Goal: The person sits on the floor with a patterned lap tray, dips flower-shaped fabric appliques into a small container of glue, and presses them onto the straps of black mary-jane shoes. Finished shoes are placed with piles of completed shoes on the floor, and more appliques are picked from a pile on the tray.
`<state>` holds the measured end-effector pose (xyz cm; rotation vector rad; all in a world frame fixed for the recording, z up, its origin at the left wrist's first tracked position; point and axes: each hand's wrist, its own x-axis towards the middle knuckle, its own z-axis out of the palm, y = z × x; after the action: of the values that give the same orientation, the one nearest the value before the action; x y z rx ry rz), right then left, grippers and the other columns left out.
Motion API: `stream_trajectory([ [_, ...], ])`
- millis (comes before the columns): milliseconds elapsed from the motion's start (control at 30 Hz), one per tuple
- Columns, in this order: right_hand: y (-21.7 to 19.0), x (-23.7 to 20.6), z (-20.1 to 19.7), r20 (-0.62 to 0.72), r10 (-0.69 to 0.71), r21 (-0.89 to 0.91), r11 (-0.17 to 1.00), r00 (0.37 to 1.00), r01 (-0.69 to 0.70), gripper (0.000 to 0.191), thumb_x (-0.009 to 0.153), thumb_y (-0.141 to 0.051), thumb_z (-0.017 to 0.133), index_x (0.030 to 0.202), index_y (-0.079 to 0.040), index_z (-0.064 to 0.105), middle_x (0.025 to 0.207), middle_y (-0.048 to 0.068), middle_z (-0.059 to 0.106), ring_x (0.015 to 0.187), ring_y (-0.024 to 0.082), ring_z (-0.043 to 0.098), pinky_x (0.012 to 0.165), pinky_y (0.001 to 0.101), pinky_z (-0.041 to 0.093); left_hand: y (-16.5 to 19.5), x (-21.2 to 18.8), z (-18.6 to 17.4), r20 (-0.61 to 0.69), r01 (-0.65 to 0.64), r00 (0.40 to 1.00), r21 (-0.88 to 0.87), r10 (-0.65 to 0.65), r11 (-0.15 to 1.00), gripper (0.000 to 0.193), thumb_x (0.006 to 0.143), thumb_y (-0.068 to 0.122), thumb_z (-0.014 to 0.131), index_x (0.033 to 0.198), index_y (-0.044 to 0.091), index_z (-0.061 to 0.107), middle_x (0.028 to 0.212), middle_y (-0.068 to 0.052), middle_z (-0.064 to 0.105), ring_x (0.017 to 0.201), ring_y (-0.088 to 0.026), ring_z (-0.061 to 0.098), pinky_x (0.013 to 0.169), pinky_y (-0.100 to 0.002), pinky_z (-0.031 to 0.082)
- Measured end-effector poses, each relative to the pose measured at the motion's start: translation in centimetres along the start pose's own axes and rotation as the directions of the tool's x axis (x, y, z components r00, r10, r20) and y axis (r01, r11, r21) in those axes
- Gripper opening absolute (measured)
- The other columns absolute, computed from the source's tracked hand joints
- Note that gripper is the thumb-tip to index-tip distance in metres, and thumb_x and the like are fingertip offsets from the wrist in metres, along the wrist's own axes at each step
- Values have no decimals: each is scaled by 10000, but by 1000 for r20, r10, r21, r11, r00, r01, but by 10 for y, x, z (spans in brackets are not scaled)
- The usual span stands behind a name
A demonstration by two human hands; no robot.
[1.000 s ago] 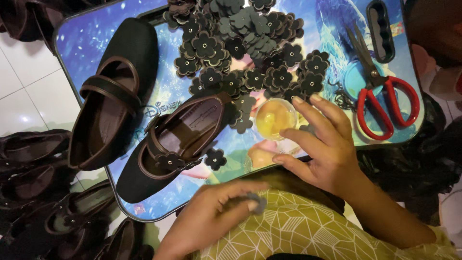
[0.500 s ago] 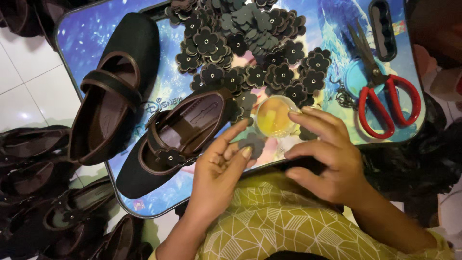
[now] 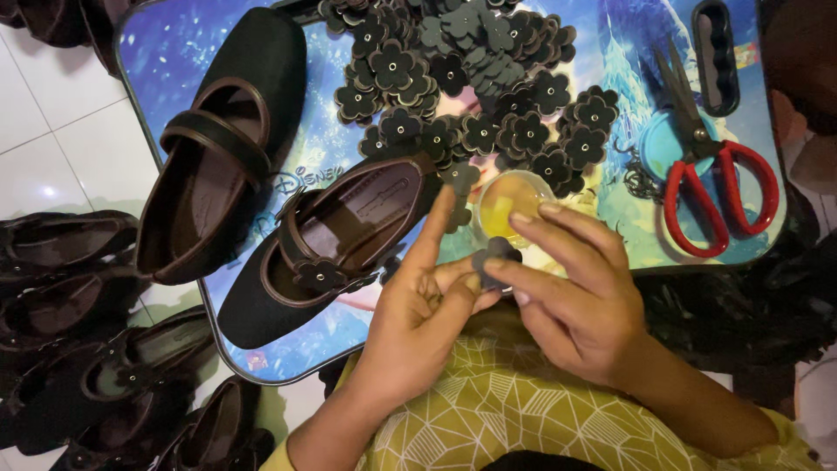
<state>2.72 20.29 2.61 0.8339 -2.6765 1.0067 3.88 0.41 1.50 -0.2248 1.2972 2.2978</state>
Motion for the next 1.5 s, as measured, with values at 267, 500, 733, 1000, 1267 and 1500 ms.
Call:
stream_trajectory([
  [267,4,-2,-7,-15,27,-80,996,1000,-29,338,797,11,723,1107,-113,773,1407,169,594,1350,390,511,1118,482,443,1,-2,-2,7,22,1000,16,-22,1000,854,1021,-55,433,1697,190,-27,1247,-170,685,1102,-139,652,994,-326,564],
  [500,8,-2,-1,20,-138,-88,986,990,139,418,754,-27,755,1162,-117,780,1384,166,599,1310,379,509,1108,509,453,1,0,-2,-8,29,1000,-34,-29,999,869,1002,-57,421,1675,211,-59,1275,-141,675,1081,-130,657,1000,-339,556],
  [733,11,-3,-7,-8,-149,-198,969,989,145,420,760,-37,756,1162,-149,794,1384,150,604,1305,377,508,1117,505,448,0,-5,-6,15,5,1000,-54,-4,999,862,1029,-52,433,1717,194,-24,1193,-146,675,1060,-135,648,998,-347,564],
  [1000,5,0,-15,-72,-40,170,984,997,51,302,777,5,718,1038,-145,749,1285,118,645,1266,349,578,1103,472,475,11,-14,-10,39,14,999,-43,-12,999,849,992,-52,422,1689,178,-5,1282,-120,686,1084,-118,655,978,-319,560],
  [1267,11,17,-5,98,-126,112,987,987,115,301,753,-13,849,1010,-98,719,1012,32,756,1106,257,680,1011,400,542,12,-31,-19,128,89,988,-61,-81,994,887,1021,-45,447,1729,222,-16,1121,-151,660,992,-143,612,954,-344,575],
  [1500,3,30,7,116,-112,433,900,987,51,516,782,84,734,1251,-57,570,1013,48,731,1068,223,672,1087,430,499,19,-55,-37,-9,84,996,65,-84,994,791,977,3,533,1659,194,181,1204,-58,721,981,-90,693,856,-271,591],
])
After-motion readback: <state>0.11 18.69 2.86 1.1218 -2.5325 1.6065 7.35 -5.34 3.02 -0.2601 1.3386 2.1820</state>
